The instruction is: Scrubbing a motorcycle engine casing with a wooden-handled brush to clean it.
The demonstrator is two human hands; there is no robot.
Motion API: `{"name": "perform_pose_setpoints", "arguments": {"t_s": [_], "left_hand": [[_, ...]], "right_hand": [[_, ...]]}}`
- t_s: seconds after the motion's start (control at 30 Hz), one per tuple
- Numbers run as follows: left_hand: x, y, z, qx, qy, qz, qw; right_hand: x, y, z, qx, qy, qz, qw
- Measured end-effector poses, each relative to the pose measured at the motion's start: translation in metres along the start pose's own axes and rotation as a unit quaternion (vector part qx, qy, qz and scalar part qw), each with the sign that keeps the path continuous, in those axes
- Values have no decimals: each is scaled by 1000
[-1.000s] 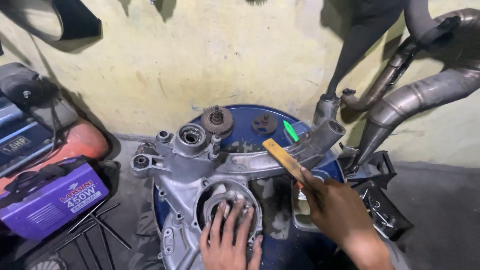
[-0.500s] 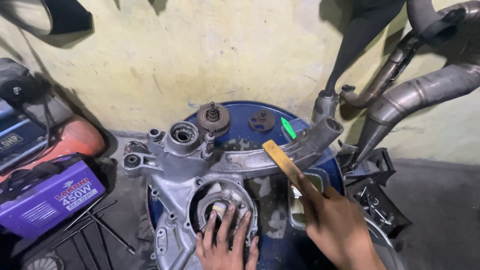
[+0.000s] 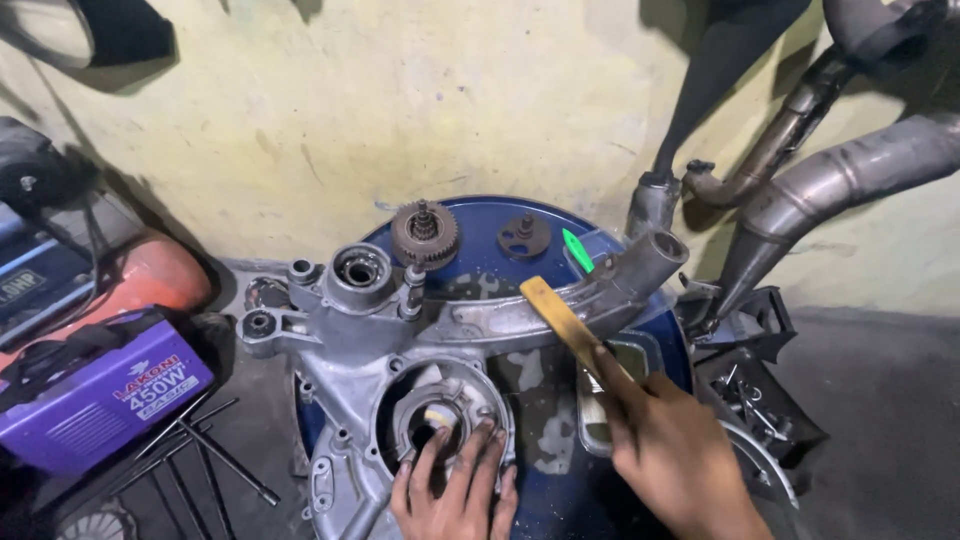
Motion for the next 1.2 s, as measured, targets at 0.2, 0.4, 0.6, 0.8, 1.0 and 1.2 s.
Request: {"name": "perform_pose_setpoints", "arguments": {"t_s": [0.2,0.4,0.6,0.8,1.0,1.2], "left_hand": [[-14,28,20,5,-12,47,999],[-14,25,20,22,-15,45,999],[-11,10,10,-23,-8,48,999],[-12,-8,6,-82,-4,40,996],[-29,-30,9,-182,83,146,969],[-27,-20,11,-174,155,226,946]], "right_hand": [[7,-6,8,-9,11,10,1000],[7,-5,6,-61,46,29,997],[1,-3,0,-111,54,42,991],[11,-9,5,-67,-9,14,998],[-13,-6,7,77,-43,-60,994],[-8,-2,11,0,-1,-24,1000]]}}
Point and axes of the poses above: each hand's wrist, its own y-axis away from the middle knuckle, its own z-axis out of the palm, x = y × z, the point moved 4 cm from there along -y, towards the middle knuckle, and after that the axes turned 7 degrees about x, right-handed, at the moved point
